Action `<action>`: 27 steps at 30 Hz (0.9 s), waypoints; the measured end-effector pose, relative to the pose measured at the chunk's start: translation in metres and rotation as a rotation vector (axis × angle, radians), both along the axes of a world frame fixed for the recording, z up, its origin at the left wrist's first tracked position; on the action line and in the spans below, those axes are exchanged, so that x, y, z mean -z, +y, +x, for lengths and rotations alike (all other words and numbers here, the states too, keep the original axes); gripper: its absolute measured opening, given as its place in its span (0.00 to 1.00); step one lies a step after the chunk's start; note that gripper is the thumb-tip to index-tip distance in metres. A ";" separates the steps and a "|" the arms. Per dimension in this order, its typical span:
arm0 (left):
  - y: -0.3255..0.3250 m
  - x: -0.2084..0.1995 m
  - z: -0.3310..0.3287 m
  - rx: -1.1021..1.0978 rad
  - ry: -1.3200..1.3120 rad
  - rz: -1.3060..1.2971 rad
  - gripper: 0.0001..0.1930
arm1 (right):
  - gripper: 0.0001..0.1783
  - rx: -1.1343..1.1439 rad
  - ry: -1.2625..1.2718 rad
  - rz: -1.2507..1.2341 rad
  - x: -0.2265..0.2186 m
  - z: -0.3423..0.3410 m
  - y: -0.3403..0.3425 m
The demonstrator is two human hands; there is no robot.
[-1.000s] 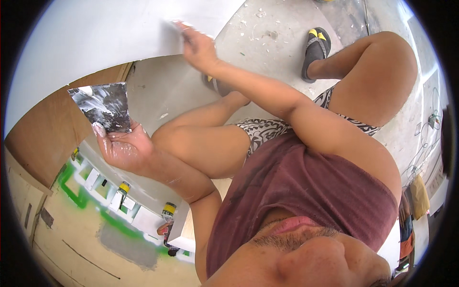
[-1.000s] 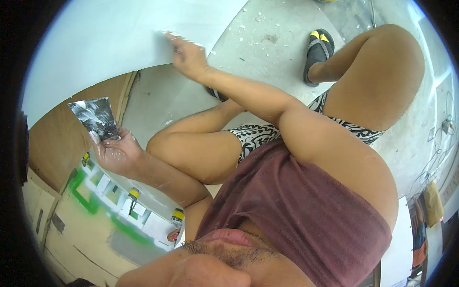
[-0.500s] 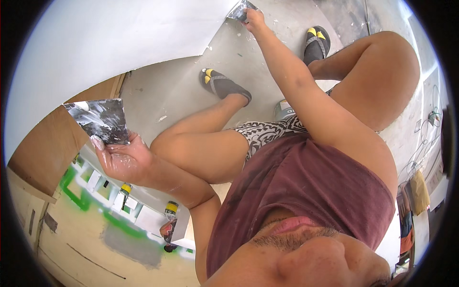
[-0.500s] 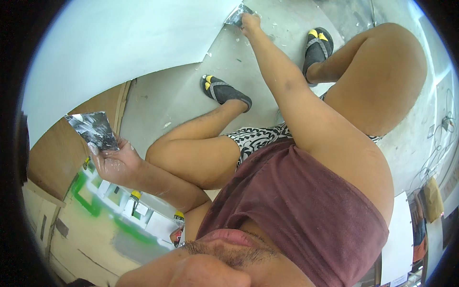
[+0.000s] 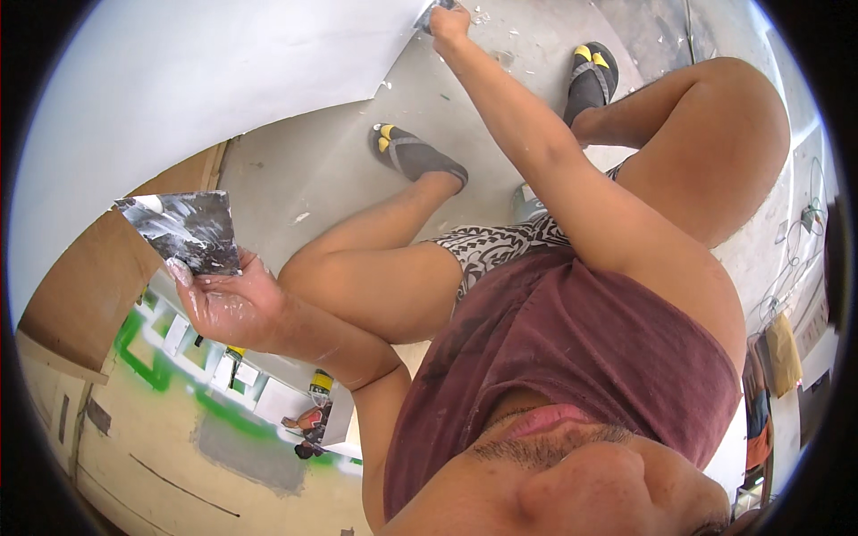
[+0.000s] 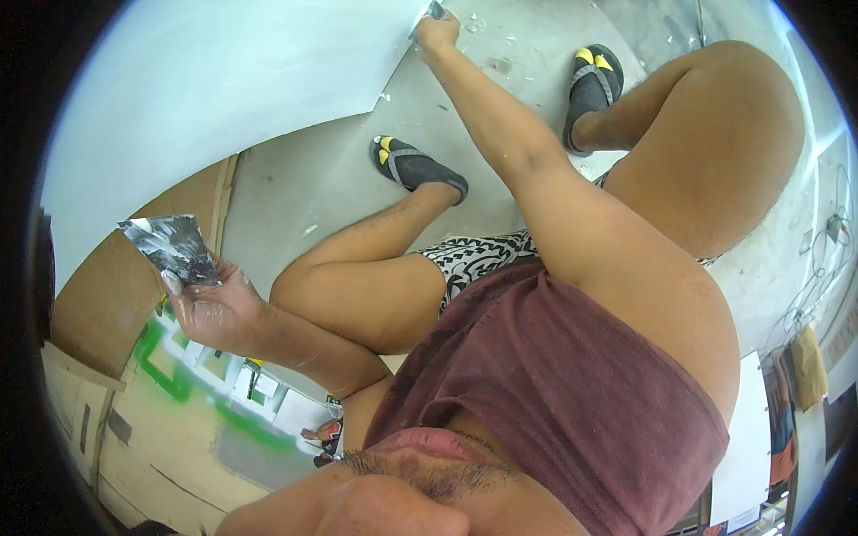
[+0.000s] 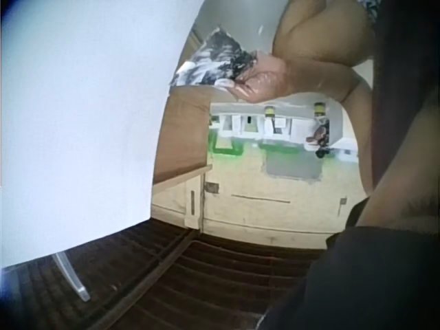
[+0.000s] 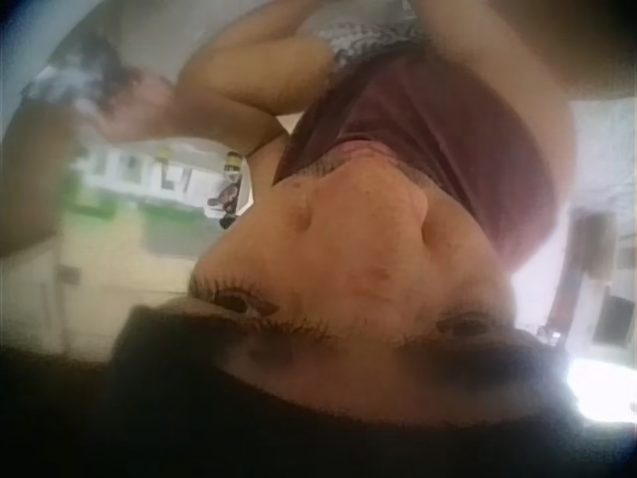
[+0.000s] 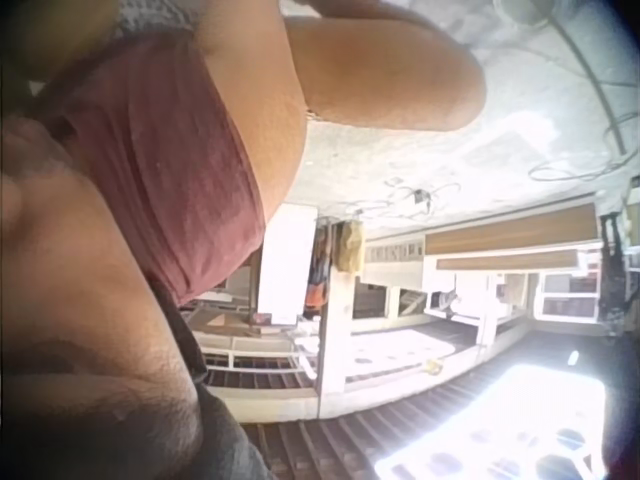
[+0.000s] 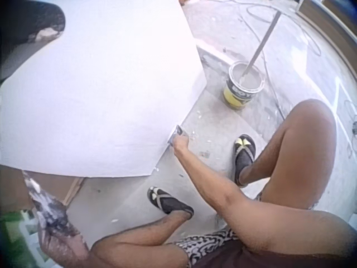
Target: The person applies putty onto the edge and surface of a panel using putty knives, smoothing the compound and transferring it between the knives.
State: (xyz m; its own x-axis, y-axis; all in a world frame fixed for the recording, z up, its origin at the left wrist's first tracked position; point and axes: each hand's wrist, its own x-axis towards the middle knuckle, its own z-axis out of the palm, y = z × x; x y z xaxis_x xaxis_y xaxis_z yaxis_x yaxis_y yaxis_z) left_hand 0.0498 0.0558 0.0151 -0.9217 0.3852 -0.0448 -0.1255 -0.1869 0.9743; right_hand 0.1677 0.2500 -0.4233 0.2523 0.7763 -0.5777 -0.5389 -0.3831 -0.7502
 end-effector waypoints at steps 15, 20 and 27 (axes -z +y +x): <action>-0.008 -0.002 -0.009 0.030 -0.038 -0.001 0.12 | 0.18 -0.064 0.050 -0.086 0.003 -0.001 0.019; -0.018 -0.003 -0.014 0.097 -0.066 0.038 0.13 | 0.21 -0.043 -0.372 0.066 -0.108 -0.035 0.017; -0.021 -0.004 -0.013 0.059 -0.055 0.103 0.13 | 0.23 -0.374 -0.792 0.379 -0.289 -0.072 -0.042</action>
State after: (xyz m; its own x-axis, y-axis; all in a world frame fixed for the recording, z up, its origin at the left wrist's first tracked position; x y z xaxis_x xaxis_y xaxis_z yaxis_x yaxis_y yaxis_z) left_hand 0.0366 0.0345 0.0193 -0.8947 0.4436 -0.0526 -0.1921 -0.2759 0.9418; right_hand 0.0961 0.2077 -0.1342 0.1593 0.9864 -0.0391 0.2869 -0.0842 -0.9542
